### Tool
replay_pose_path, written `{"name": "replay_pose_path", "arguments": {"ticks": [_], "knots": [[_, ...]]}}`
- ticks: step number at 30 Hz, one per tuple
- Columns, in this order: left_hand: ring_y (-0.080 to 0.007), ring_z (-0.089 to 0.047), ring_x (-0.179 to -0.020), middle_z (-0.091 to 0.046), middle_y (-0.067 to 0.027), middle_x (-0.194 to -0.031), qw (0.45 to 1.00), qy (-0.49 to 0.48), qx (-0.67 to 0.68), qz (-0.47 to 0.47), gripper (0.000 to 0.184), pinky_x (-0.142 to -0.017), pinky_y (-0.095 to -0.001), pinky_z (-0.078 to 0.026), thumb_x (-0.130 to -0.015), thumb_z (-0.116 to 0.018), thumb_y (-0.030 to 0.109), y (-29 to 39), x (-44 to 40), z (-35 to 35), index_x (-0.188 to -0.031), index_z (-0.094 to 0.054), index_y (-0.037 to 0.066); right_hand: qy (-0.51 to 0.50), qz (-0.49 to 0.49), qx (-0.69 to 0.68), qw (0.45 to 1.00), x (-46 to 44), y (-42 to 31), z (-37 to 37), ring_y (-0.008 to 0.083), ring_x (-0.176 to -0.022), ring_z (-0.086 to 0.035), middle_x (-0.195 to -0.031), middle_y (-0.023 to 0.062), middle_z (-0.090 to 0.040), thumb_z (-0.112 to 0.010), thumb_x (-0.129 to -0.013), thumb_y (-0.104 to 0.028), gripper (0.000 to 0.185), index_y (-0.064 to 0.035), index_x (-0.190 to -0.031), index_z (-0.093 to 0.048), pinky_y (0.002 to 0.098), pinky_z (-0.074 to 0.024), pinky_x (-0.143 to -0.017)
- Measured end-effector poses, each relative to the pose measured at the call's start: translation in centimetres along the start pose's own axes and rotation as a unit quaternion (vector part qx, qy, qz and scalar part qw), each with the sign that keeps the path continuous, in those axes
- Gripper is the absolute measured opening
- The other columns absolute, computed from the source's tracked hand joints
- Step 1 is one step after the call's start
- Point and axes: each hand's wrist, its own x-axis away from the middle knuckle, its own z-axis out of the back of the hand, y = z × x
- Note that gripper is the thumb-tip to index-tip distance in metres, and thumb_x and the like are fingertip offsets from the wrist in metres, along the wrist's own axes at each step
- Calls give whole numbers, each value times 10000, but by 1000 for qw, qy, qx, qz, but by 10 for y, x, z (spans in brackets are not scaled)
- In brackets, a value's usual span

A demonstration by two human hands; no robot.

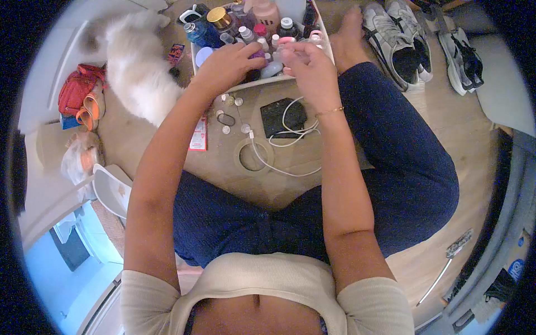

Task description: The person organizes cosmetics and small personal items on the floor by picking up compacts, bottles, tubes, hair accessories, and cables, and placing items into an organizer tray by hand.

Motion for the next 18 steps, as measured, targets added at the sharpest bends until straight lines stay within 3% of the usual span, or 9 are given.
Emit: {"name": "replay_pose_path", "arguments": {"ticks": [3, 5, 6, 7, 8, 10, 12, 15, 18], "knots": [[-223, -571, -903, -523, -37, -1049, 997, 35, 70, -1, 242, -762, -366, -476, -740, -550, 86, -5, -2, -2, -966, -586, 165, -12, 14, 28, 999, -9, 15, -2, 119, -757, -617, -881, 85, -643, -615, -840, -206, 246, 8, -962, -622, 257, -512, -629], [-271, -565, -943, -536, -71, -1042, 978, 88, 186, 26, 288, -784, -374, -477, -701, -571, 42, -11, 1, 11, -979, -569, 116, -16, 21, 33, 999, -11, 25, -3, 143, -765, -625, -880, 96, -650, -621, -830, -217, 251, -1, -956, -628, 281, -504, -640], [-302, -551, -980, -544, -105, -1059, 964, 116, 231, 63, 331, -806, -353, -473, -676, -576, 12, -11, 5, 15, -997, -563, 90, -13, 51, 101, 993, -12, 28, -3, 177, -770, -625, -876, 113, -651, -624, -816, -222, 251, -12, -954, -632, 306, -494, -667], [-294, -550, -995, -547, -102, -1097, 952, 158, 248, 90, 324, -830, -332, -466, -682, -581, 22, -15, 6, 18, -997, -579, 96, -8, 82, 171, 982, -12, 26, -2, 210, -775, -625, -871, 130, -653, -627, -802, -226, 252, -24, -952, -636, 332, -484, -693], [-262, -557, -999, -543, -96, -1112, 942, 174, 258, 129, 325, -843, -323, -457, -684, -572, -5, -18, 9, 22, -999, -576, 74, -1, 81, 264, 961, -9, 24, -1, 132, -758, -617, -831, 86, -646, -610, -845, -230, 258, -1, -964, -617, 275, -489, -698], [-230, -564, -1002, -540, -91, -1127, 931, 185, 270, 163, 325, -856, -314, -447, -686, -563, -32, -20, 12, 33, -1000, -573, 52, 21, 106, 243, 964, -9, 25, -7, 166, -762, -627, -854, 108, -653, -631, -816, -232, 266, 2, -941, -624, 287, -486, -705], [-159, -554, -961, -540, -66, -1101, 855, 231, 413, 213, 310, -831, -280, -449, -691, -549, -66, -24, 17, 39, -984, -574, 35, 26, 121, 255, 959, -13, 34, -17, 177, -777, -627, -874, 113, -653, -638, -806, -233, 270, 5, -935, -625, 288, -485, -714], [-135, -577, -821, -551, -56, -1050, 830, 273, 425, 238, 277, -745, -249, -475, -676, -577, -58, -28, 20, 43, -939, -593, 29, -1, 137, 284, 949, -17, 36, -33, 193, -832, -623, -918, 117, -648, -653, -791, -220, 287, -2, -976, -622, 291, -480, -752], [-146, -574, -824, -555, -55, -1030, 828, 285, 430, 218, 271, -749, -256, -475, -673, -586, -43, -26, 22, 45, -932, -595, 35, -22, 146, 276, 950, -19, 36, -43, 200, -860, -612, -963, 125, -636, -653, -789, -213, 334, -11, -1049, -604, 291, -473, -774]]}}
